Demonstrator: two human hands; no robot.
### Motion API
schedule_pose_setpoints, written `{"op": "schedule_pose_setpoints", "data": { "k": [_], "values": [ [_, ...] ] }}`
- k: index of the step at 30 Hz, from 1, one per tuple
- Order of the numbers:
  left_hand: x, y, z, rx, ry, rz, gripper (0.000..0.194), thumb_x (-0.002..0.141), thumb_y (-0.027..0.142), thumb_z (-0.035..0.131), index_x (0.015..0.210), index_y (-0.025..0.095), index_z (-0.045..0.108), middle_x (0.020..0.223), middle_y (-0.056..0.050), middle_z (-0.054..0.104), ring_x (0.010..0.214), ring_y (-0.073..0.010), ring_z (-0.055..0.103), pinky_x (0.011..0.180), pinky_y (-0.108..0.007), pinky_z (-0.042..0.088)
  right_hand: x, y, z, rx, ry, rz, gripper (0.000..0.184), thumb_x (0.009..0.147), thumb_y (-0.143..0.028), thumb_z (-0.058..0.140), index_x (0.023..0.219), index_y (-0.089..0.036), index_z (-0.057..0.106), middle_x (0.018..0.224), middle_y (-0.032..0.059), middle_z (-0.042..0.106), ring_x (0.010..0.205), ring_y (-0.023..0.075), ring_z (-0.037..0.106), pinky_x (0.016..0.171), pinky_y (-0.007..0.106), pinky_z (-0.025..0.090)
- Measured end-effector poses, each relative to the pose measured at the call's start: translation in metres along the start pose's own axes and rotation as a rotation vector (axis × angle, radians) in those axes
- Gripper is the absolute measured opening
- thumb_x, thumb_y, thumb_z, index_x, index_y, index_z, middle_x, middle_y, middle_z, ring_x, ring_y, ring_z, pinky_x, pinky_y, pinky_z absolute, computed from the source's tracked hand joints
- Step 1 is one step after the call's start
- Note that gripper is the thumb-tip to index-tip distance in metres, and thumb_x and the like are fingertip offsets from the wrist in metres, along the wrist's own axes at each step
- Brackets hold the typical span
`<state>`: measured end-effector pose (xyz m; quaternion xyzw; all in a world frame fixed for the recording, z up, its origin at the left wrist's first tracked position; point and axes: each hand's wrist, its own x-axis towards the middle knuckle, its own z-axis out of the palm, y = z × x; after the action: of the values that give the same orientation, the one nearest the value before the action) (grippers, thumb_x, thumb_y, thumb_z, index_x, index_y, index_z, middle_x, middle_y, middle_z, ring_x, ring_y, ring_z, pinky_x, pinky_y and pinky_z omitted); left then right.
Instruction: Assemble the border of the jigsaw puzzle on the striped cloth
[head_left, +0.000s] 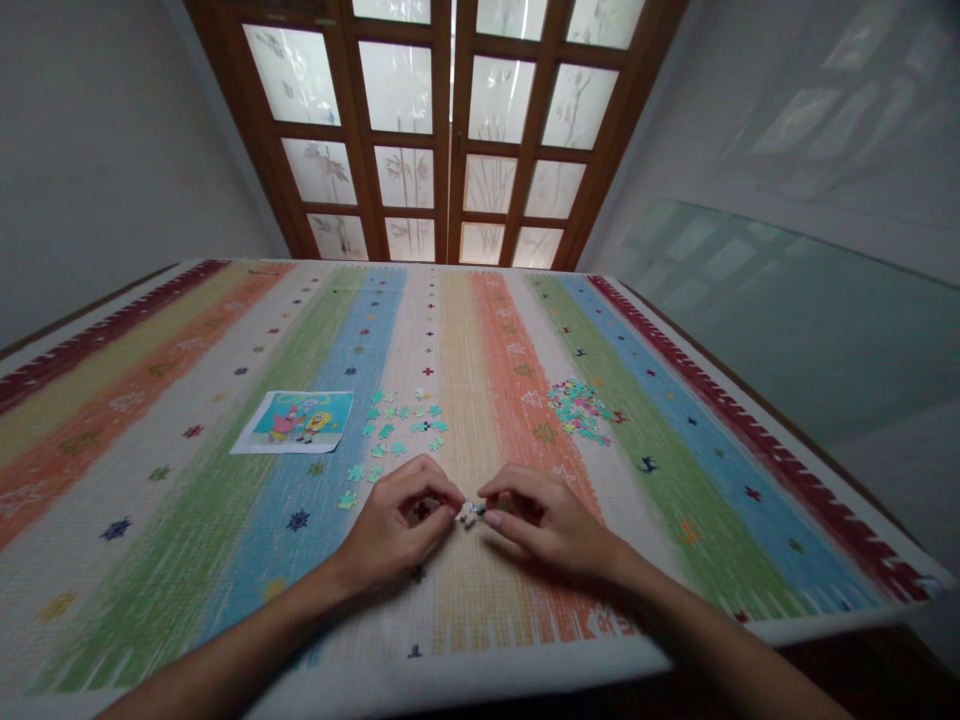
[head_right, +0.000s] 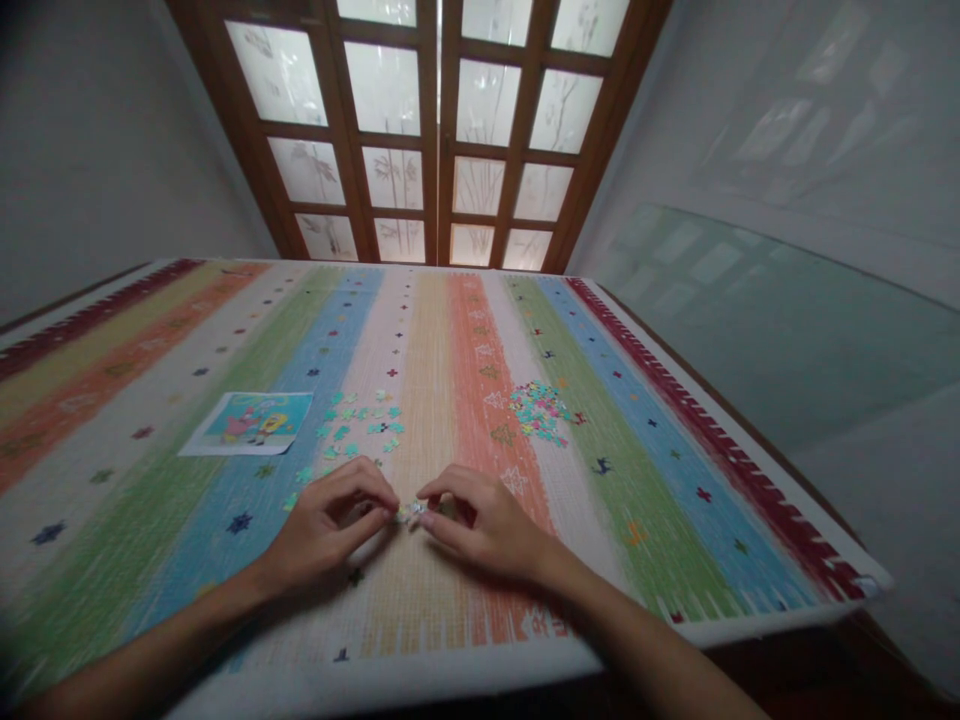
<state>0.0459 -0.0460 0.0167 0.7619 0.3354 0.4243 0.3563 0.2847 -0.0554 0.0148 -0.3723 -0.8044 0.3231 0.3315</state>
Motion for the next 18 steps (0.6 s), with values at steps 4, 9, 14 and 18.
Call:
{"op": "schedule_pose_setpoints", "data": {
  "k": [4,9,14,18],
  "values": [
    [-0.001,-0.005,0.0,0.114,-0.009,0.052,0.017,0.093,0.01,0.059,0.093,0.021,0.072,0.086,-0.003,0.066,0.078,-0.0154,0.063,0.069,-0.029,0.052,0.0,0.0,0.005,-0.063,0.024,-0.021,0.012,0.094,-0.02,0.061,0.102,-0.016,0.07,0.082,0.0019,0.064,0.066,0.0128,0.054,0.06,0.026,0.04],
    [-0.004,-0.015,0.001,0.259,-0.113,0.146,0.02,0.097,0.01,0.054,0.107,0.019,0.068,0.093,-0.006,0.065,0.084,-0.0175,0.062,0.072,-0.031,0.053,-0.004,0.006,0.004,-0.173,-0.108,-0.135,0.012,0.094,-0.029,0.067,0.093,-0.017,0.072,0.079,0.0008,0.06,0.065,0.013,0.053,0.059,0.026,0.036],
    [-0.008,-0.022,0.003,0.384,-0.214,0.183,0.018,0.098,0.015,0.056,0.111,0.019,0.068,0.096,-0.008,0.063,0.09,-0.0213,0.059,0.078,-0.036,0.053,-0.008,0.013,0.003,-0.338,-0.217,-0.189,0.015,0.093,-0.033,0.075,0.09,-0.018,0.074,0.083,0.0025,0.064,0.065,0.0133,0.053,0.057,0.028,0.031],
    [-0.008,-0.024,0.002,0.446,-0.252,0.18,0.015,0.099,0.02,0.057,0.107,0.019,0.069,0.095,-0.008,0.062,0.088,-0.022,0.057,0.077,-0.037,0.052,-0.007,0.013,0.002,-0.329,-0.231,-0.2,0.012,0.097,-0.022,0.065,0.089,-0.019,0.074,0.081,0.0028,0.065,0.066,0.0136,0.055,0.058,0.028,0.033]
  ]
}}
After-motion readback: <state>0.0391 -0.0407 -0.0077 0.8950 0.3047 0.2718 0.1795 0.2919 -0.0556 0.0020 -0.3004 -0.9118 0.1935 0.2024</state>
